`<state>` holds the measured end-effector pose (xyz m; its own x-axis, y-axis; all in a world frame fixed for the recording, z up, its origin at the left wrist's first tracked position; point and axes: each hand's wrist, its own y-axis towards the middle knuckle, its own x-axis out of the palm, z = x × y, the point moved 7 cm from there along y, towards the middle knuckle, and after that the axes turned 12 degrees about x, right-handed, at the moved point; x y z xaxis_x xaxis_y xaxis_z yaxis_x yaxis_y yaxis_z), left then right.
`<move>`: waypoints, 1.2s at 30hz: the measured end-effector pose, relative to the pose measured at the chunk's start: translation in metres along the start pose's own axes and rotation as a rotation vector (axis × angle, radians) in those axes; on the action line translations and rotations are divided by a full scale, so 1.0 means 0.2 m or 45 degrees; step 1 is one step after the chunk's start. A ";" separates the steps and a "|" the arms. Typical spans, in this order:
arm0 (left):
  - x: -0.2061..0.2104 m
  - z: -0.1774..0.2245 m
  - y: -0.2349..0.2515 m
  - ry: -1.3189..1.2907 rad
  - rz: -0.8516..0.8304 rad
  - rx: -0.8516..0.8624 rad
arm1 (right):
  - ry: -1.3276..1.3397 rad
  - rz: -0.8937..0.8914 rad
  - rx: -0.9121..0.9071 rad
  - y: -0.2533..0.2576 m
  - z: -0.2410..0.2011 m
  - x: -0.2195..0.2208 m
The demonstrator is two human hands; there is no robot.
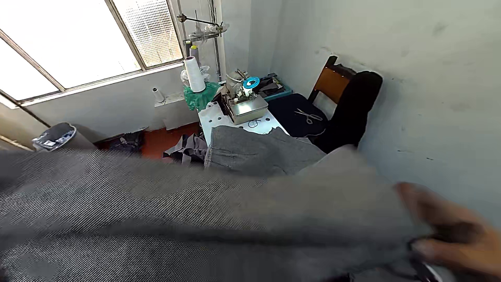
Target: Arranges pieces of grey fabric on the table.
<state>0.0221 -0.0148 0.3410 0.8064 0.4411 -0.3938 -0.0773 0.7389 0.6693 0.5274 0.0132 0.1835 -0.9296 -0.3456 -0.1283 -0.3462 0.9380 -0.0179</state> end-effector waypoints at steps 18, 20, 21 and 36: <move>1.35 -1.90 -0.90 -0.120 -0.899 -0.947 | 0.955 0.151 0.964 0.31 1.06 0.31; 1.44 -1.83 -1.25 -0.143 -1.152 -1.041 | 0.953 0.165 1.135 0.26 1.12 0.52; 1.49 -1.82 -1.35 -0.118 -1.178 -1.045 | 0.898 0.118 1.139 0.27 1.09 0.60; 1.45 -1.88 -1.27 -0.205 -1.337 -1.118 | -1.701 -0.635 0.596 1.24 0.69 1.54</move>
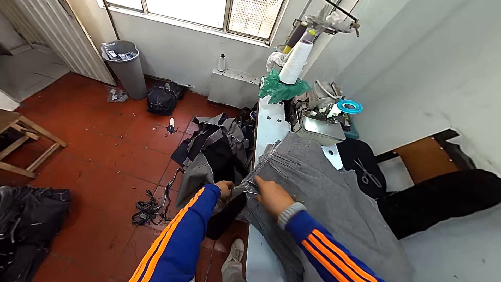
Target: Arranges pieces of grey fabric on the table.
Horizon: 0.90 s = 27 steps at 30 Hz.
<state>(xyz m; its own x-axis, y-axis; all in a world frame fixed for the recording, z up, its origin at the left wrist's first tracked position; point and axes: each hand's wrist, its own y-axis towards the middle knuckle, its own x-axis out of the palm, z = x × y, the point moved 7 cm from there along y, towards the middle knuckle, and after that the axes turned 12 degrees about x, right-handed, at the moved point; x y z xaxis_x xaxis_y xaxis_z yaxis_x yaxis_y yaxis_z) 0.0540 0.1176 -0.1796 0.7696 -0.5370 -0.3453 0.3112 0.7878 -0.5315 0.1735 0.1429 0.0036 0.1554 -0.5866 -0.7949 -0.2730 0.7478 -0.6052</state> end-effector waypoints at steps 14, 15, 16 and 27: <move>-0.25 0.17 -0.74 0.303 0.255 0.179 | -0.018 0.121 -0.018 0.16 -0.14 0.08; -0.29 0.21 -0.80 0.299 0.294 0.168 | 0.108 0.113 -0.069 0.16 -0.12 0.05; -0.35 0.26 -0.88 0.287 0.361 0.168 | 0.264 0.117 -0.154 0.14 -0.10 0.00; -0.41 1.41 -1.99 0.779 0.457 1.420 | 1.363 0.285 -0.753 -0.46 -0.28 0.03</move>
<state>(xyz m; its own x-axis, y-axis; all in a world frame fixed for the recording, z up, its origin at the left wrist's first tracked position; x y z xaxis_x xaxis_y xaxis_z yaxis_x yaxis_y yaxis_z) 0.0245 -0.0665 0.2778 0.6221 -0.0642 -0.7803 0.6595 0.5801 0.4781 0.1468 0.0528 0.0579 -0.7260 -0.6307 -0.2741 -0.6226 0.7721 -0.1275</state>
